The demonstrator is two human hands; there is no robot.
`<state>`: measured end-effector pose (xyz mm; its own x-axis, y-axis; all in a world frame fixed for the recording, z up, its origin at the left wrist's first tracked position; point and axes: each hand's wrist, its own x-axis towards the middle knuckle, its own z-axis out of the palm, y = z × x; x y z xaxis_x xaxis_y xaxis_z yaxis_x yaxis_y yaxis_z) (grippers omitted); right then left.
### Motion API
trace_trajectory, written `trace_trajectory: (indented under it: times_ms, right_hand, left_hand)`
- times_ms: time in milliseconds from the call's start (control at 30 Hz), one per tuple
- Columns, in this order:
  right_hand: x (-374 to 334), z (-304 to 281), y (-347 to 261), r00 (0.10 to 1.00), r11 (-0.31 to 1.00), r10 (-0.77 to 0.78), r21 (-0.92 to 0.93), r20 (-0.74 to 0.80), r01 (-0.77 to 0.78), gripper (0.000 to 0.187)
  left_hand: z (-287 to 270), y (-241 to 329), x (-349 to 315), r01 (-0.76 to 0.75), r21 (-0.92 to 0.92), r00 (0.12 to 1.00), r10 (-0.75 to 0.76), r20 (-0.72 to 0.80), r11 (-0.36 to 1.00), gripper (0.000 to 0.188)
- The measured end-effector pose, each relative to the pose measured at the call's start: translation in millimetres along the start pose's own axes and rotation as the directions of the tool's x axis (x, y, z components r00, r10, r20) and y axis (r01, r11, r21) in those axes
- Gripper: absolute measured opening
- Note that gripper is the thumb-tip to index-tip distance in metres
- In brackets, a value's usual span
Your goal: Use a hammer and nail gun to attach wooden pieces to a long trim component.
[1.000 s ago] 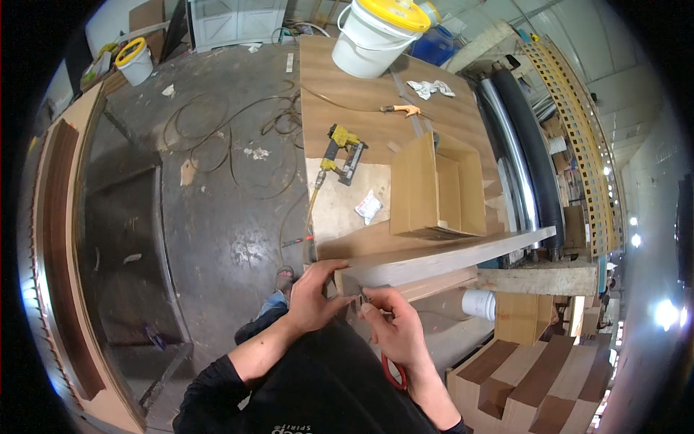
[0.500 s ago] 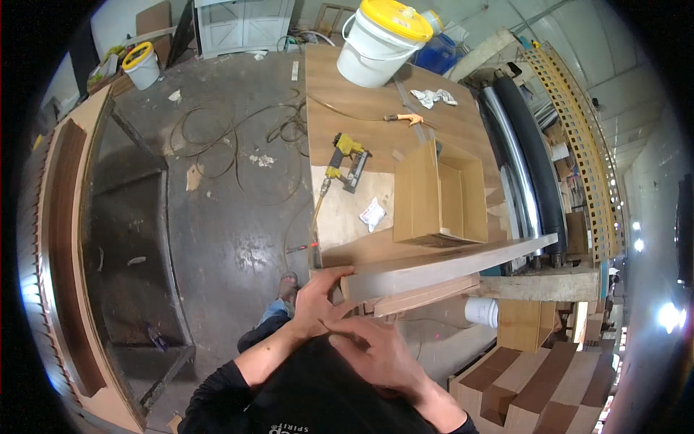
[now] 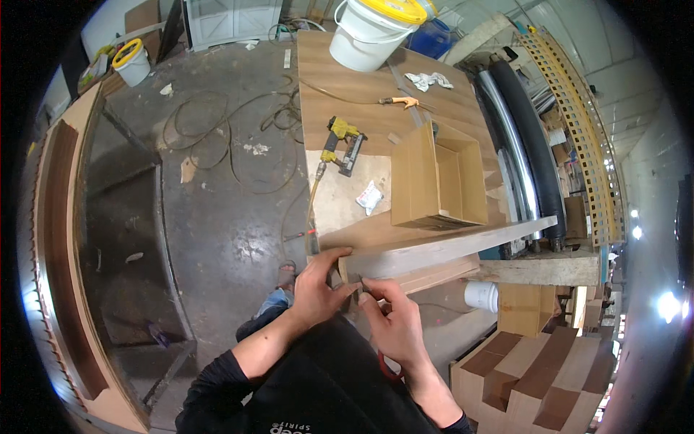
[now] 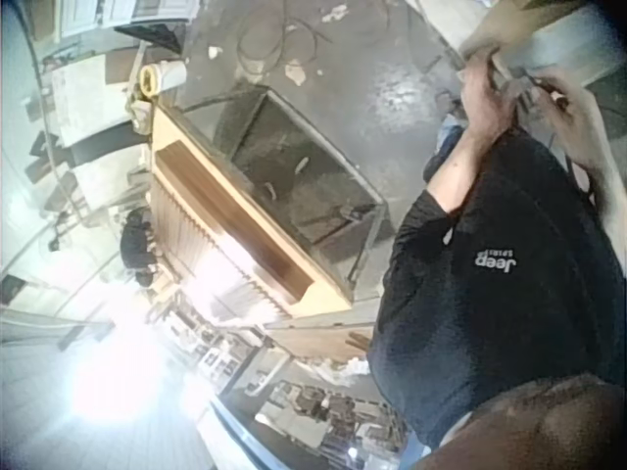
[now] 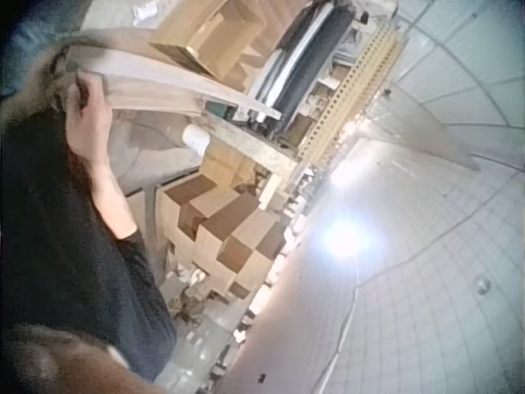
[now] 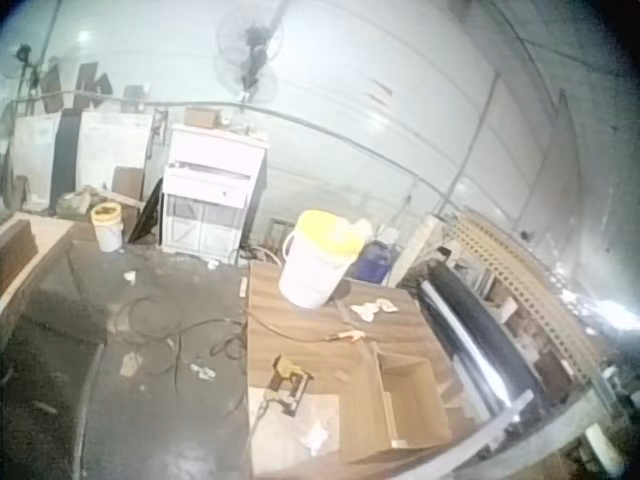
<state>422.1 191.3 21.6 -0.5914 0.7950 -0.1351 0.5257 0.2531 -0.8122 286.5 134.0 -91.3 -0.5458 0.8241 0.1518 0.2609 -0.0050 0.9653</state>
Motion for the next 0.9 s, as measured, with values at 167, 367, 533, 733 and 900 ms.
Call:
trace_trajectory:
  times_ms: [167, 367, 533, 733, 900]
  right_hand:
    - [4.2, 0.2, -8.4, 0.997, 0.992, -0.069, -0.108, 0.028, 0.072, 0.024]
    - [-6.1, 14.9, -29.5, 0.888, 0.939, -0.258, -0.119, 0.381, 0.323, 0.024]
    - [3.0, 2.1, -29.8, 0.969, 0.992, -0.111, -0.031, 0.223, 0.121, 0.024]
    - [-1.7, -2.9, -3.0, 0.978, 0.960, 0.195, 0.191, 0.076, -0.206, 0.036]
    - [0.7, -2.6, -0.4, 0.973, 0.970, 0.189, 0.133, 0.131, -0.206, 0.033]
  left_hand:
    - [1.8, -7.7, -0.2, -0.002, -0.021, 1.000, 0.002, -0.008, 1.000, 0.062]
    - [1.3, -3.8, 4.8, 0.069, -0.074, 0.996, -0.065, 0.055, 0.995, 0.061]
    - [-2.8, -10.5, -3.8, 0.009, -0.106, 0.999, -0.005, 0.036, 0.994, 0.058]
    - [-3.7, 1.9, 5.3, 0.013, -0.018, 1.000, -0.013, 0.015, 1.000, 0.059]
    - [-5.8, 1.0, 4.2, 0.010, 0.019, 0.999, -0.011, 0.044, 1.000, 0.061]
